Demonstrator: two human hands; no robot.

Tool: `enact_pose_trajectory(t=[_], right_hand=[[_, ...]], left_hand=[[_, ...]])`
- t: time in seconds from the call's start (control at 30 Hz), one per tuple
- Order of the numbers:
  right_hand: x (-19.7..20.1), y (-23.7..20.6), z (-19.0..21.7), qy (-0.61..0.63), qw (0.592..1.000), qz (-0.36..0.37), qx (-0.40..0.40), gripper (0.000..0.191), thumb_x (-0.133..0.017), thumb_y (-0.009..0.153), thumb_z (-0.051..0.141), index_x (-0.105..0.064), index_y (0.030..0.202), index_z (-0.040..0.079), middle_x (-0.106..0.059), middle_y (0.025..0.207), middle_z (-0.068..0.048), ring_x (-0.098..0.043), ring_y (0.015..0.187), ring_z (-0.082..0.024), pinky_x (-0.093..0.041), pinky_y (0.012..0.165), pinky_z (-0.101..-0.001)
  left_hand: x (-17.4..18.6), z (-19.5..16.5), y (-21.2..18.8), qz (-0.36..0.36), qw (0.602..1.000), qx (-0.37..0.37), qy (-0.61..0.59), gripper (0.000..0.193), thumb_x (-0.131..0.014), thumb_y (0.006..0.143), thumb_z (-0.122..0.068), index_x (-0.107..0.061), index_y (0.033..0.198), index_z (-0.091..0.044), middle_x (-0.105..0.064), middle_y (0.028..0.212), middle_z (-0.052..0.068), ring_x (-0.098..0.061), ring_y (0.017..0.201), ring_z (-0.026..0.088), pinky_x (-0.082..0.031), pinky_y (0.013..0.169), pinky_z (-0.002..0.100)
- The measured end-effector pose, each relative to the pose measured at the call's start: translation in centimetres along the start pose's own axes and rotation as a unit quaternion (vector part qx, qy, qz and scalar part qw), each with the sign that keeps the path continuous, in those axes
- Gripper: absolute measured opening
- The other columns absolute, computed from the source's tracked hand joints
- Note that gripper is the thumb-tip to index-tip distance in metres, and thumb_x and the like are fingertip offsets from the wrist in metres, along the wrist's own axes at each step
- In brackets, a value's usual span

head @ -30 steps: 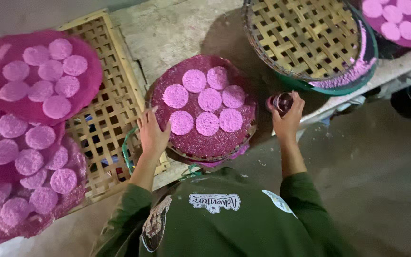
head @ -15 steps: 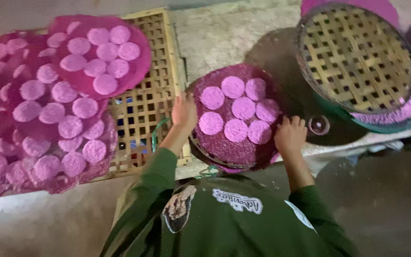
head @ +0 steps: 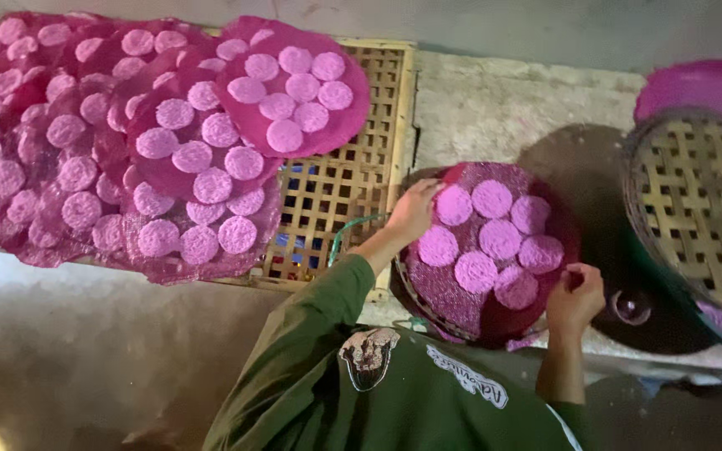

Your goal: The person uses a manual press to form pink dough into small round discs, repeatedly loading dough, pressing, and ejecting the discs onto a tray. The person then transfers the formed discs into a steamer and places them on a drying rack.

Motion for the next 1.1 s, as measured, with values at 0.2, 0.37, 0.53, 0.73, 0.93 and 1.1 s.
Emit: enact_pose_trajectory(t=[0.2, 0.37, 0.53, 0.73, 0.93, 1.1], right_hand=[[-0.1, 5.7, 9.8, 0.028, 0.993, -0.02, 0.114, 0.005, -0.071, 0.105, -0.002, -0.071, 0.106, 0.003, -0.067, 0.1, -0.015, -0.068, 0.086, -0.03, -0.053, 0.077, -0.0383], [-5.7, 14.0, 19.1, 0.064, 0.978, -0.023, 0.197, 0.004, -0.072, 0.11, 0.006, -0.074, 0.112, 0.003, -0.071, 0.104, -0.014, -0.069, 0.085, -0.027, -0.055, 0.074, -0.0373], [-17.4, 19.9, 25.1, 0.198, 0.974, 0.062, 0.09, 0.014, -0.061, 0.113, 0.011, -0.07, 0.121, 0.003, -0.073, 0.115, -0.012, -0.07, 0.096, -0.021, -0.057, 0.083, -0.0375], [-19.5, 15.4, 25.6, 0.165, 0.978, 0.043, 0.116, 0.02, -0.064, 0.102, 0.005, -0.063, 0.12, -0.002, -0.065, 0.107, -0.019, -0.065, 0.089, -0.028, -0.053, 0.075, -0.0377], [-9.6, 0.0, 12.8, 0.111, 0.985, 0.122, -0.042, 0.04, -0.069, 0.094, 0.02, -0.066, 0.131, 0.003, -0.067, 0.118, -0.015, -0.064, 0.106, -0.025, -0.051, 0.092, -0.0396], [-0.2, -10.1, 3.6, -0.097, 0.981, -0.034, -0.162, 0.055, -0.069, 0.098, 0.016, -0.05, 0.142, -0.011, -0.041, 0.136, -0.037, -0.043, 0.121, -0.042, -0.047, 0.089, -0.0463]], left_hand=[[5.5, 0.8, 1.3, -0.008, 0.988, 0.053, -0.147, 0.055, -0.053, 0.089, 0.008, -0.06, 0.139, -0.012, -0.052, 0.151, 0.01, -0.052, 0.136, 0.031, -0.048, 0.106, 0.042], [20.8, 3.0, 3.6, -0.083, 0.989, 0.033, -0.118, 0.068, -0.053, 0.083, 0.02, -0.062, 0.142, -0.012, -0.054, 0.153, 0.01, -0.055, 0.137, 0.026, -0.052, 0.103, 0.029], [32.1, 10.9, 4.0, -0.107, 0.954, 0.265, -0.089, 0.051, -0.06, 0.094, -0.006, -0.057, 0.144, -0.017, -0.047, 0.154, 0.01, -0.058, 0.108, 0.046, -0.05, 0.082, 0.046], [39.8, 15.7, -0.8, -0.314, 0.91, 0.254, 0.095, 0.053, -0.079, 0.088, -0.024, -0.062, 0.135, -0.006, -0.041, 0.144, 0.028, -0.041, 0.126, 0.053, -0.043, 0.101, 0.066], [25.7, 15.6, -4.4, -0.164, 0.974, 0.135, -0.081, 0.035, -0.056, 0.088, 0.002, -0.069, 0.119, -0.007, -0.068, 0.123, 0.01, -0.068, 0.082, 0.016, -0.059, 0.064, 0.03], [7.4, 11.5, -5.8, 0.118, 0.954, 0.196, -0.194, 0.059, -0.058, 0.099, -0.02, -0.038, 0.151, -0.004, -0.048, 0.148, 0.017, -0.058, 0.127, 0.029, -0.053, 0.101, 0.042]])
Point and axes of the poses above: each hand's wrist, its own y-axis towards the middle knuckle, its own x-axis out of the back of the hand, z = x × y, the point moved 9 cm from there along y, towards the middle knuckle
